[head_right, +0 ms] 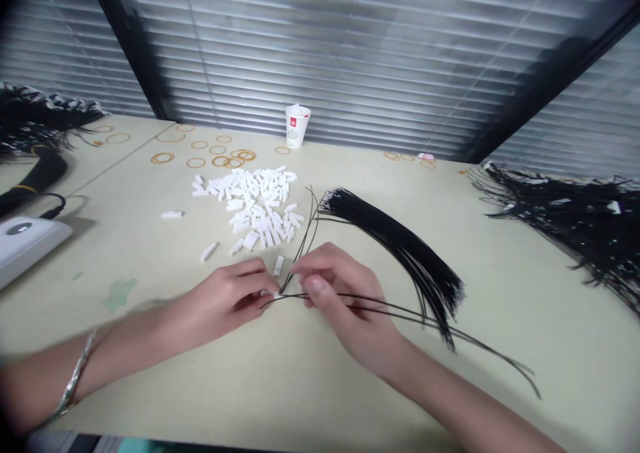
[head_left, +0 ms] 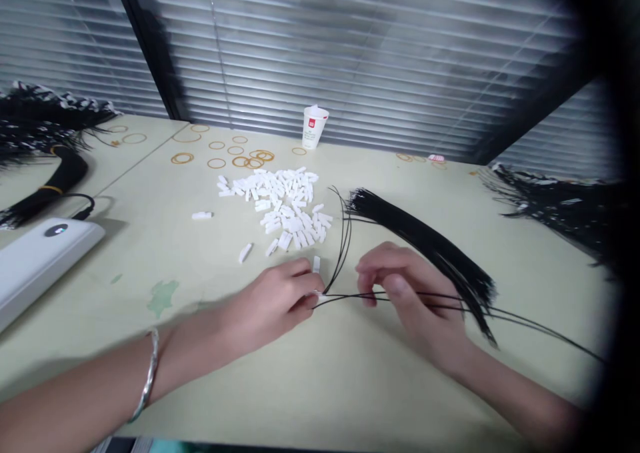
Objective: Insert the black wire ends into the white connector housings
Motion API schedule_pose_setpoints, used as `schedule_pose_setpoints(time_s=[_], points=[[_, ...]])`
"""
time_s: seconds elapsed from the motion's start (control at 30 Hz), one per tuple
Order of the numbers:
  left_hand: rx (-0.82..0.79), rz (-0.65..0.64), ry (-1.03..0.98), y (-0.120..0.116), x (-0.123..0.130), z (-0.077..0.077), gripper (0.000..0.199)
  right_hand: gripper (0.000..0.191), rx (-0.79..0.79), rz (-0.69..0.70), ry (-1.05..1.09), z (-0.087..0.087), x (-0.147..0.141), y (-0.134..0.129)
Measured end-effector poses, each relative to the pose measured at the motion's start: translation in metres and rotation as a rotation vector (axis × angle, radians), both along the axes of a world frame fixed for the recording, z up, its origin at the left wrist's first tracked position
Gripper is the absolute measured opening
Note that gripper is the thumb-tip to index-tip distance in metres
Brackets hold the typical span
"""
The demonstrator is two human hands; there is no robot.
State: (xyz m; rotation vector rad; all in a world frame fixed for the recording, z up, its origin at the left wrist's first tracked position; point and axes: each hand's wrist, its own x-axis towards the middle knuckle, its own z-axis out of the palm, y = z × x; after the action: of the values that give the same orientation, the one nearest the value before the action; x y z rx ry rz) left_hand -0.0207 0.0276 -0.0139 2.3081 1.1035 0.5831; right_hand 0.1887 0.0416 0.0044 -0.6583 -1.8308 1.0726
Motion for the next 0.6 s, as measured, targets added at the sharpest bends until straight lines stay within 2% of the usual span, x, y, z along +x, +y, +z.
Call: schedule_pose_setpoints(time_s=[0.13,0.27,0.43,0.6], points=[[0.014,-0.015,0.002,0.001,0.0,-0.001,0.011,0.015,-0.036,0.063,-0.204,-0.001,-0.009,-0.003],[0.022,-0.028,-0.006,0.003,0.001,-0.002,0.009,0.014,-0.106,0.1,-0.316,-0.007,-0.018,-0.003],[0.028,-0.028,0.005,0.003,0.001,0.0,0.008,0.009,-0.117,0.111,-0.293,-0.016,-0.016,-0.001],[0.023,0.0,0.014,0.0,0.001,0.002,0.013,0.009,-0.261,0.026,-0.299,-0.016,-0.007,0.004]])
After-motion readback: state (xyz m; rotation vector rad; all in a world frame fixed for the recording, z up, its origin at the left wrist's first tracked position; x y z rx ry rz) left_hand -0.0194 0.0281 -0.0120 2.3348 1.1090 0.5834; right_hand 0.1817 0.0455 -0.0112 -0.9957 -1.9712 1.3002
